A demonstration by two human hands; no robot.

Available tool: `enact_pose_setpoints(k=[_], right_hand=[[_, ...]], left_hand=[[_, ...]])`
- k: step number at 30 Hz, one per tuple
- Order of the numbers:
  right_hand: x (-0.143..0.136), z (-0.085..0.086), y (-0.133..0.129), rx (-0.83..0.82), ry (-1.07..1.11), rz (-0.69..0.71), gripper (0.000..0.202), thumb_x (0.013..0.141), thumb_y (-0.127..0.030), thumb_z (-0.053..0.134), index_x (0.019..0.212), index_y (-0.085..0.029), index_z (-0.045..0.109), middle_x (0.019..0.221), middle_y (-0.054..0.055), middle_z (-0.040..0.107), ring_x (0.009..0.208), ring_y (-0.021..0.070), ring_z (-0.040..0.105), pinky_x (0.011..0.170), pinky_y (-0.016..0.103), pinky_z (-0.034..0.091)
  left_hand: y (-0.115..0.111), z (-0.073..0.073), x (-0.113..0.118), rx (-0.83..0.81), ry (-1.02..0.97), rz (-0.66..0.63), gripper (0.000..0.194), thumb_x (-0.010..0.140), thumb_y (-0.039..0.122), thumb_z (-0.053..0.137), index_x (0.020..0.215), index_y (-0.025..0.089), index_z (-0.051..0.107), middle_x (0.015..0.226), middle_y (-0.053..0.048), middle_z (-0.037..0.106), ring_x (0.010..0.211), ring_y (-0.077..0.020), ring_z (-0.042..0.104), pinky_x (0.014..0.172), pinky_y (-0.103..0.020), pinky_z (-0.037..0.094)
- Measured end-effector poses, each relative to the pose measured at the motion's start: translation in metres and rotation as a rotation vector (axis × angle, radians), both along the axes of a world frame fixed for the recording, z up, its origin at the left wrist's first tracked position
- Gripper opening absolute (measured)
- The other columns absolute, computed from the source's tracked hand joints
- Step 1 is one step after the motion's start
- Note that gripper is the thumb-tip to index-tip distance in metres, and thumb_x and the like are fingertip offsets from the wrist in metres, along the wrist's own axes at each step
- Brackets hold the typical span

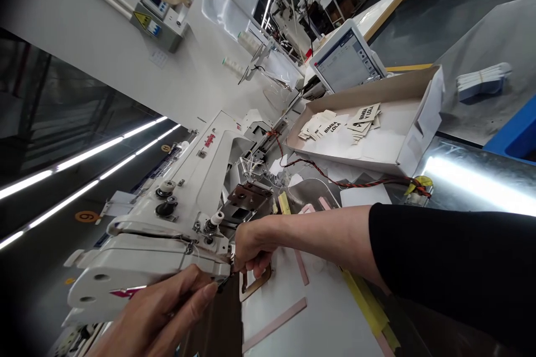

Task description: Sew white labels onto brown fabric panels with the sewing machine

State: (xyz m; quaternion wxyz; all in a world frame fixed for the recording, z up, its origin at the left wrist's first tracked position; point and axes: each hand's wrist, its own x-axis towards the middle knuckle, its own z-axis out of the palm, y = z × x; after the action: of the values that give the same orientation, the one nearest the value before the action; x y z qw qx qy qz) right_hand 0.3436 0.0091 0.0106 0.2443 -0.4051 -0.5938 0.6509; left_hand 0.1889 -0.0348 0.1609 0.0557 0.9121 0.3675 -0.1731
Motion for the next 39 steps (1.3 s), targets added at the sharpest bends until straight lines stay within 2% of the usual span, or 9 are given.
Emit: enact_pose_setpoints(k=[5, 10, 16, 20, 23, 26, 34, 36, 39], right_hand=[[0.004, 0.0, 0.005, -0.022, -0.033, 0.096, 0.029, 0.101, -0.035, 0.066, 0.122, -0.016, 0.064, 0.115, 0.007, 0.067, 0.092, 0.0183, 0.069, 0.077, 0.036, 0.06], [0.003, 0.004, 0.001, 0.01, -0.059, 0.112, 0.027, 0.101, -0.036, 0.065, 0.119, -0.016, 0.064, 0.109, 0.005, 0.068, 0.083, 0.0155, 0.068, 0.07, 0.031, 0.06], [-0.001, 0.006, -0.01, 0.083, -0.12, 0.144, 0.026, 0.102, -0.036, 0.065, 0.116, -0.015, 0.065, 0.105, 0.004, 0.068, 0.08, 0.0142, 0.067, 0.067, 0.029, 0.059], [0.003, 0.012, -0.024, 0.161, -0.195, 0.154, 0.018, 0.101, -0.032, 0.065, 0.1, -0.014, 0.065, 0.082, -0.002, 0.064, 0.06, 0.0087, 0.059, 0.053, 0.021, 0.052], [0.006, 0.019, -0.037, 0.226, -0.257, 0.13, 0.015, 0.097, -0.024, 0.064, 0.084, -0.015, 0.063, 0.067, -0.005, 0.057, 0.049, 0.011, 0.057, 0.045, 0.022, 0.048], [0.008, 0.025, -0.048, 0.266, -0.278, 0.113, 0.013, 0.093, -0.023, 0.062, 0.081, -0.017, 0.063, 0.064, -0.005, 0.056, 0.046, 0.0149, 0.06, 0.042, 0.026, 0.05], [0.01, 0.028, -0.049, 0.376, -0.42, 0.097, 0.009, 0.091, -0.022, 0.063, 0.085, -0.017, 0.068, 0.054, -0.003, 0.059, 0.051, 0.0185, 0.066, 0.055, 0.029, 0.056], [0.013, 0.026, -0.045, 0.395, -0.463, 0.095, 0.008, 0.092, -0.021, 0.065, 0.088, -0.016, 0.068, 0.059, -0.003, 0.062, 0.058, 0.0177, 0.068, 0.061, 0.029, 0.058], [0.017, 0.024, -0.038, 0.392, -0.521, 0.104, 0.015, 0.098, -0.029, 0.066, 0.094, -0.015, 0.068, 0.075, -0.002, 0.068, 0.066, 0.0144, 0.068, 0.067, 0.03, 0.059]], left_hand=[[-0.004, 0.0, 0.003, 0.258, 0.072, -0.162, 0.03, 0.108, 0.042, 0.036, 0.088, 0.025, 0.051, 0.073, 0.004, 0.062, 0.059, -0.0139, 0.06, 0.053, -0.023, 0.043], [-0.004, -0.007, 0.007, 0.365, 0.131, -0.183, 0.032, 0.107, 0.04, 0.034, 0.082, 0.025, 0.047, 0.066, 0.004, 0.058, 0.052, -0.0153, 0.06, 0.049, -0.025, 0.038], [-0.006, -0.009, 0.003, 0.311, 0.166, -0.138, 0.029, 0.108, 0.038, 0.033, 0.086, 0.026, 0.048, 0.071, 0.004, 0.06, 0.056, -0.0162, 0.06, 0.052, -0.027, 0.038], [-0.006, -0.011, 0.003, 0.302, 0.108, -0.156, 0.03, 0.108, 0.037, 0.034, 0.083, 0.026, 0.047, 0.07, 0.003, 0.061, 0.057, -0.0167, 0.06, 0.052, -0.027, 0.036], [-0.006, -0.015, 0.006, 0.306, 0.063, -0.181, 0.029, 0.107, 0.035, 0.033, 0.083, 0.025, 0.047, 0.07, 0.002, 0.061, 0.057, -0.018, 0.06, 0.052, -0.028, 0.034], [-0.006, -0.018, 0.008, 0.294, 0.074, -0.16, 0.028, 0.106, 0.032, 0.033, 0.083, 0.025, 0.048, 0.07, 0.002, 0.062, 0.058, -0.019, 0.06, 0.054, -0.029, 0.034], [-0.009, -0.017, -0.004, 0.254, -0.044, -0.127, 0.035, 0.108, 0.039, 0.036, 0.078, 0.024, 0.045, 0.064, 0.004, 0.057, 0.054, -0.0158, 0.055, 0.053, -0.027, 0.035], [-0.009, -0.015, -0.007, 0.238, -0.06, -0.101, 0.037, 0.109, 0.041, 0.037, 0.077, 0.024, 0.045, 0.062, 0.005, 0.054, 0.053, -0.0147, 0.053, 0.052, -0.026, 0.036], [-0.008, -0.012, -0.011, 0.235, -0.029, -0.063, 0.037, 0.108, 0.043, 0.038, 0.077, 0.024, 0.046, 0.064, 0.005, 0.053, 0.054, -0.0138, 0.053, 0.053, -0.024, 0.038]])
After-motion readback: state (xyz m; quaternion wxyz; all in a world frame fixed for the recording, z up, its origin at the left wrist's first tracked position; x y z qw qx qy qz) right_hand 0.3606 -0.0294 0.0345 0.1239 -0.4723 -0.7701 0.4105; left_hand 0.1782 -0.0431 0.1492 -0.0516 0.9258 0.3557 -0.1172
